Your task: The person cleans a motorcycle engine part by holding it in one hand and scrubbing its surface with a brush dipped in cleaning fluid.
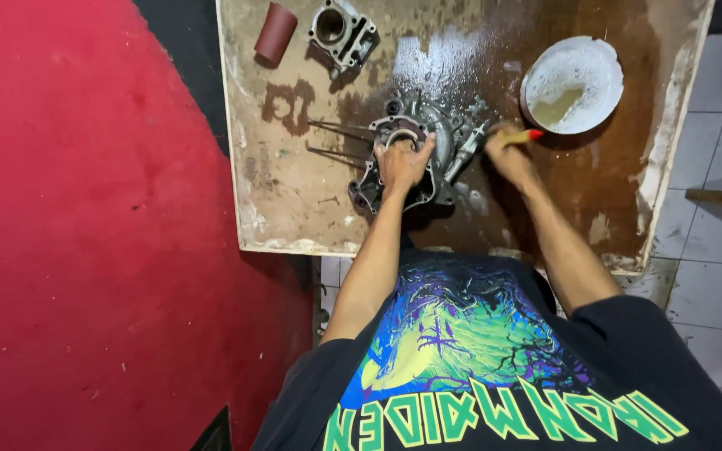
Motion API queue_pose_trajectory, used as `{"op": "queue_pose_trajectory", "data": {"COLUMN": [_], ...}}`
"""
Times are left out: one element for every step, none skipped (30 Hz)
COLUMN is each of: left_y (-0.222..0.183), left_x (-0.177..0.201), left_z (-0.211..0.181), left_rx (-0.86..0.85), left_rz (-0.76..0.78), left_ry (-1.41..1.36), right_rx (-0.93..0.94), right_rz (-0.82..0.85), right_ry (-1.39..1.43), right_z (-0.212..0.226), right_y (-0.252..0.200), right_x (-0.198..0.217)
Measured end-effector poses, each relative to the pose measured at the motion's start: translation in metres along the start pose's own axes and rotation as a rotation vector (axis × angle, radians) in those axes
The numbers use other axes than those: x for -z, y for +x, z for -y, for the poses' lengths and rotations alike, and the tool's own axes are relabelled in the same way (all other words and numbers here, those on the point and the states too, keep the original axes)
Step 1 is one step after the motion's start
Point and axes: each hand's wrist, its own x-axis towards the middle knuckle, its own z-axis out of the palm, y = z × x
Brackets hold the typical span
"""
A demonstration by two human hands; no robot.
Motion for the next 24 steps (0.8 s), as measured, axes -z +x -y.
{"op": "queue_pose_trajectory", "data": {"left_y": [-0.003,0.000,0.003,0.002,0.001,-0.002,0.001,0.001,0.001,0.002,0.002,0.003,0.005,0.002,-0.001,-0.002,-0.003,-0.001,-0.001,0.000,0.002,0.002,0.003,-0.002], "left_x": [-0.005,-0.008,-0.010,-0.005,-0.001,0.003,0.001,-0.002,-0.005,-0.008,-0.010,-0.012,-0.008,-0.005,-0.003,-0.001,0.001,0.004,-0.002,-0.006,-0.010,-0.007,-0.006,-0.007], "left_z": [0.004,0.007,0.009,0.005,0.001,-0.002,-0.001,0.001,0.003,0.006,0.008,0.010,0.007,0.005,0.003,0.002,0.000,-0.002,0.000,0.003,0.007,0.006,0.006,0.007], "left_rx": [0.004,-0.014,-0.032,-0.031,-0.004,0.025,0.029,0.019,0.008,0.006,-0.002,-0.007,-0.004,0.002,0.008,0.009,0.023,0.032,0.029,0.008,-0.013,-0.012,0.005,0.023], "left_rz": [0.004,-0.012,-0.027,-0.030,-0.002,0.029,0.029,0.023,0.018,0.020,-0.002,-0.029,-0.032,-0.011,0.010,0.011,0.034,0.052,0.049,-0.017,-0.082,-0.086,-0.061,-0.025], "left_ry": [0.001,-0.007,-0.015,-0.016,-0.013,-0.008,-0.008,0.015,0.038,0.041,0.039,0.034,0.034,0.031,0.027,0.028,0.017,0.004,0.003,-0.009,-0.022,-0.024,-0.038,-0.049], "right_rx": [-0.004,-0.252,-0.502,-0.499,-0.614,-0.732,-0.734,-0.754,-0.769,-0.771,-0.772,-0.768,-0.766,-0.711,-0.647,-0.649,-0.553,-0.450,-0.445,-0.597,-0.746,-0.742,-0.760,-0.785], "right_rz": [0.003,-0.081,-0.159,-0.157,-0.207,-0.255,-0.251,-0.082,0.087,0.085,0.093,0.108,0.112,-0.092,-0.295,-0.295,-0.330,-0.364,-0.366,-0.318,-0.264,-0.262,-0.085,0.090], "right_ry": [0.002,0.187,0.374,0.373,0.459,0.545,0.545,0.501,0.457,0.460,0.496,0.531,0.533,0.625,0.712,0.711,0.671,0.631,0.630,0.548,0.464,0.463,0.465,0.465], "right_z": [0.016,0.031,0.046,0.049,0.052,0.056,0.062,0.069,0.076,0.073,0.070,0.066,0.066,0.067,0.068,0.058,0.047,0.036,0.052,0.069,0.085,0.083,0.079,0.078], "right_y": [-0.005,0.000,0.004,-0.001,-0.007,-0.015,-0.024,-0.036,-0.049,-0.053,-0.057,-0.060,-0.044,-0.036,-0.027,-0.025,-0.023,-0.016,-0.021,-0.023,-0.026,-0.026,-0.027,-0.036], "right_x": [-0.003,-0.007,-0.010,-0.021,-0.031,-0.043,-0.047,-0.052,-0.056,-0.051,-0.046,-0.041,-0.032,-0.023,-0.014,-0.026,-0.038,-0.050,-0.059,-0.069,-0.079,-0.072,-0.066,-0.060]}}
